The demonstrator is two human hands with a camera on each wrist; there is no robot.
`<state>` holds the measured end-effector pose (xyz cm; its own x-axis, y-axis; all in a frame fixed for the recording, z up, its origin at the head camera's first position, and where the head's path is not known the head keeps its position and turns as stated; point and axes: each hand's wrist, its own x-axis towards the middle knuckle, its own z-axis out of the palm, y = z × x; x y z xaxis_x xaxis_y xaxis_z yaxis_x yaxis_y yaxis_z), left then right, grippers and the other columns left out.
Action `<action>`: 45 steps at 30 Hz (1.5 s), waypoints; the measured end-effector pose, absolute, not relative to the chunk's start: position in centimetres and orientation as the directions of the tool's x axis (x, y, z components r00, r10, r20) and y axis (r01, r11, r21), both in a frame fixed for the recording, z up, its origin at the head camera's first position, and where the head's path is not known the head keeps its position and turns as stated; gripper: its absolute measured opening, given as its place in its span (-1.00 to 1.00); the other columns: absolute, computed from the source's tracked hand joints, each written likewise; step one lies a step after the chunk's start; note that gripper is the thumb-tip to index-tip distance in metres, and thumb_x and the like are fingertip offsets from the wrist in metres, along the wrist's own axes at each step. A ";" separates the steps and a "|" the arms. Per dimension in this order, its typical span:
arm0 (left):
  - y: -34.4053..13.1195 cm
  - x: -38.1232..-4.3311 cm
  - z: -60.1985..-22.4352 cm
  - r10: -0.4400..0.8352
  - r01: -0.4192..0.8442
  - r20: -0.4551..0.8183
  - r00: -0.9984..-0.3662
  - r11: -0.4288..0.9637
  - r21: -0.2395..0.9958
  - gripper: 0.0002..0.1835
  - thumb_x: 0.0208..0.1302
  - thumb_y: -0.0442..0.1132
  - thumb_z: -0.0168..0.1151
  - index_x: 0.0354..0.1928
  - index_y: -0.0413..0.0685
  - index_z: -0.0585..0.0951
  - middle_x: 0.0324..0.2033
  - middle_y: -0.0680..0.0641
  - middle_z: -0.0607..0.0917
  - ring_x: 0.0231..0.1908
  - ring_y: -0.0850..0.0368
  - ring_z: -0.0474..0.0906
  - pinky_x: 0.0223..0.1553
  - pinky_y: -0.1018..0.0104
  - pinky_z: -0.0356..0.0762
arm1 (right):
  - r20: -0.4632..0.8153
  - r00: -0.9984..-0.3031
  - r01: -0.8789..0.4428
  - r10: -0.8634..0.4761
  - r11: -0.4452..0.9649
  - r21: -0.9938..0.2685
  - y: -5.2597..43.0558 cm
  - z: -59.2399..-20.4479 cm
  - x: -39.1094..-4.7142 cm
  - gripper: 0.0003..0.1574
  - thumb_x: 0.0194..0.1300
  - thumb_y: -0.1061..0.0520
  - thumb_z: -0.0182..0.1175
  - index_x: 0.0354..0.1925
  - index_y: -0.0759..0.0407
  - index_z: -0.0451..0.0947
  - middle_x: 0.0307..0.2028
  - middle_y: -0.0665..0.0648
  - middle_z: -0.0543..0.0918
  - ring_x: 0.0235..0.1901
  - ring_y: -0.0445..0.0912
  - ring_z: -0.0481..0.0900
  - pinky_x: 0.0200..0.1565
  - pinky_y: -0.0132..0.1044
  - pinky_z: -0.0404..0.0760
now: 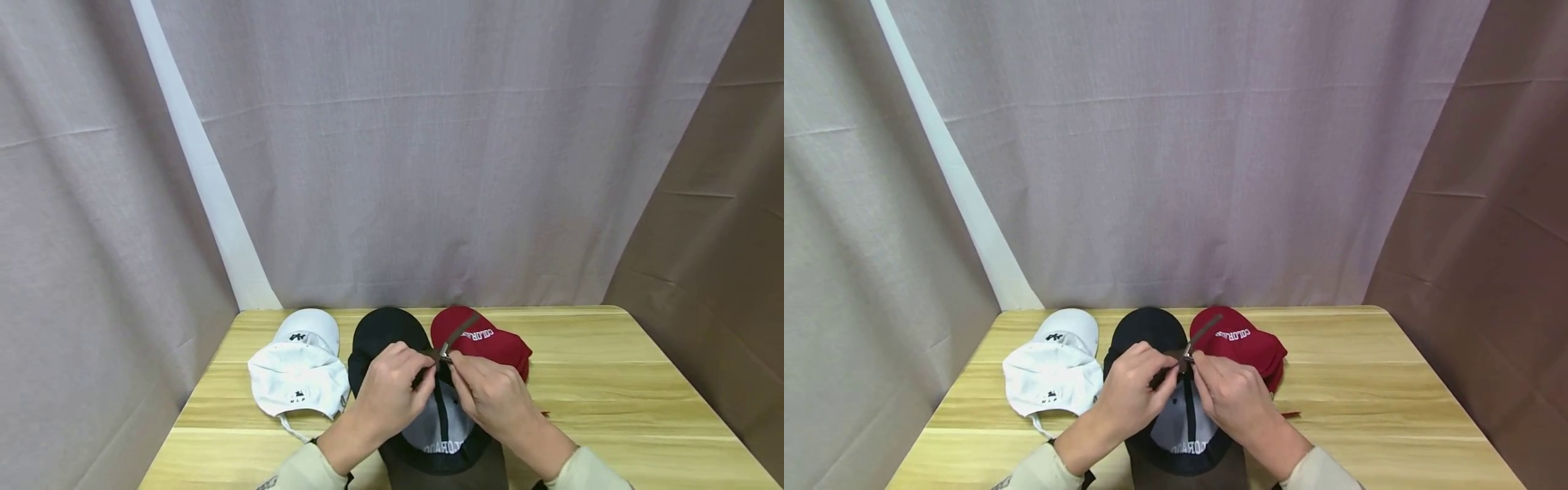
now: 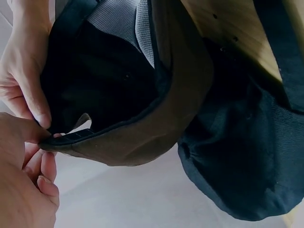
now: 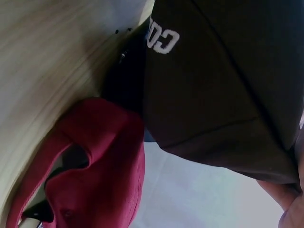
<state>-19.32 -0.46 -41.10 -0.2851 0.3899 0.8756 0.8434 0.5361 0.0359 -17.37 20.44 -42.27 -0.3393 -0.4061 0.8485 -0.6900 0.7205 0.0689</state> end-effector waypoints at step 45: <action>-0.3 -18.7 -41.3 0.327 0.783 0.843 -0.427 0.600 0.164 -0.94 0.22 -0.28 0.53 -0.34 0.04 0.79 -0.40 0.10 0.84 -0.39 0.24 0.59 -0.31 0.46 0.56 | 0.843 -0.352 -0.703 -0.407 0.710 0.049 20.4 -41.8 -17.4 -0.40 0.72 -0.13 -0.09 -0.07 0.25 0.74 -0.28 0.14 0.87 -0.39 -0.10 0.84 -0.31 -0.18 0.80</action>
<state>-18.71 -0.26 -41.32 -0.4268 0.3269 0.8432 0.7833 0.5996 0.1641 -17.45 20.44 -41.80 -0.3520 -0.4069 0.8429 -0.7029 0.7096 0.0489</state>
